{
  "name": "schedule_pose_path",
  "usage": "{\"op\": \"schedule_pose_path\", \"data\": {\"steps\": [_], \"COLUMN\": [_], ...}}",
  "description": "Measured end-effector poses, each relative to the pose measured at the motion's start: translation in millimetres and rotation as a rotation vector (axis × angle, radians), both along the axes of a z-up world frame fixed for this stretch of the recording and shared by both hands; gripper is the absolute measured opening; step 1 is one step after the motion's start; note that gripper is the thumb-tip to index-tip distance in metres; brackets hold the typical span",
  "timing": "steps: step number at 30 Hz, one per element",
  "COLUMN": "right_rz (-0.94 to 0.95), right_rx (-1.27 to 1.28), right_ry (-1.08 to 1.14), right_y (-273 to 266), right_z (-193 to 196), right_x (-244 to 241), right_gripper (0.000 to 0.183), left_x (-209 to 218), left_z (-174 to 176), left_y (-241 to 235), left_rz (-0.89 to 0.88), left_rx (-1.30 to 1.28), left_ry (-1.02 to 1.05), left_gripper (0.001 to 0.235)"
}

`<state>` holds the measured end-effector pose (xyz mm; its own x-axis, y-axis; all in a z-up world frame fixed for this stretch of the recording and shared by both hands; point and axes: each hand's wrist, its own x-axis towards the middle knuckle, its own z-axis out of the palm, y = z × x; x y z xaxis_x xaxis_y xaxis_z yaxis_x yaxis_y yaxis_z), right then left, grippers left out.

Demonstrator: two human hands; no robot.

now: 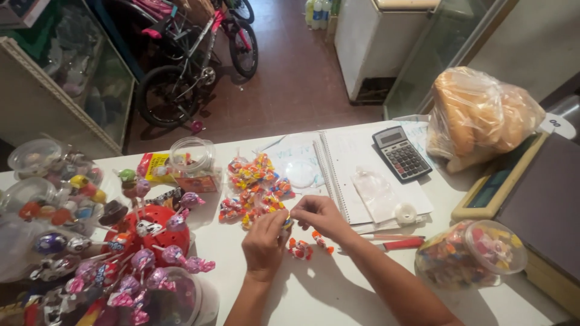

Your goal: Sorting and placing small candies into plastic bags at a workstation.

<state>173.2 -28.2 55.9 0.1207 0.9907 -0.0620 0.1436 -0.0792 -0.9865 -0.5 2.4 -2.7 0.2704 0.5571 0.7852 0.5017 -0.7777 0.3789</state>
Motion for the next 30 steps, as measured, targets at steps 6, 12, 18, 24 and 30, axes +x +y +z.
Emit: {"op": "schedule_pose_path", "data": {"steps": [6,12,18,24,30], "right_rz": [-0.066,0.022,-0.159,0.013,0.151], "right_rx": [-0.133,0.017,-0.133,-0.201,-0.3], "right_ry": [0.255,-0.011,-0.607,-0.978,-1.077], "right_y": [7.2,12.8,43.7,77.6,118.2], "right_z": [-19.1,-2.6,-3.9,-3.5,1.7], "right_x": [-3.1,14.3,58.8,63.3,59.6], "right_gripper": [0.018,0.042,0.088,0.129,0.122], "left_x": [-2.8,-3.3,-6.4,-6.1,-7.2], "left_z": [-0.3,19.6,10.6,13.2,12.5], "left_y": [2.2,-3.1,-0.3,-0.9,0.4], "left_rz": [0.083,-0.068,-0.097,-0.042,-0.016], "left_rx": [0.016,-0.871,-1.2,-1.226,-1.227], "left_ry": [0.048,-0.47,-0.789,-0.734,-0.686], "left_gripper": [0.023,0.03,0.042,0.046,0.042]}}
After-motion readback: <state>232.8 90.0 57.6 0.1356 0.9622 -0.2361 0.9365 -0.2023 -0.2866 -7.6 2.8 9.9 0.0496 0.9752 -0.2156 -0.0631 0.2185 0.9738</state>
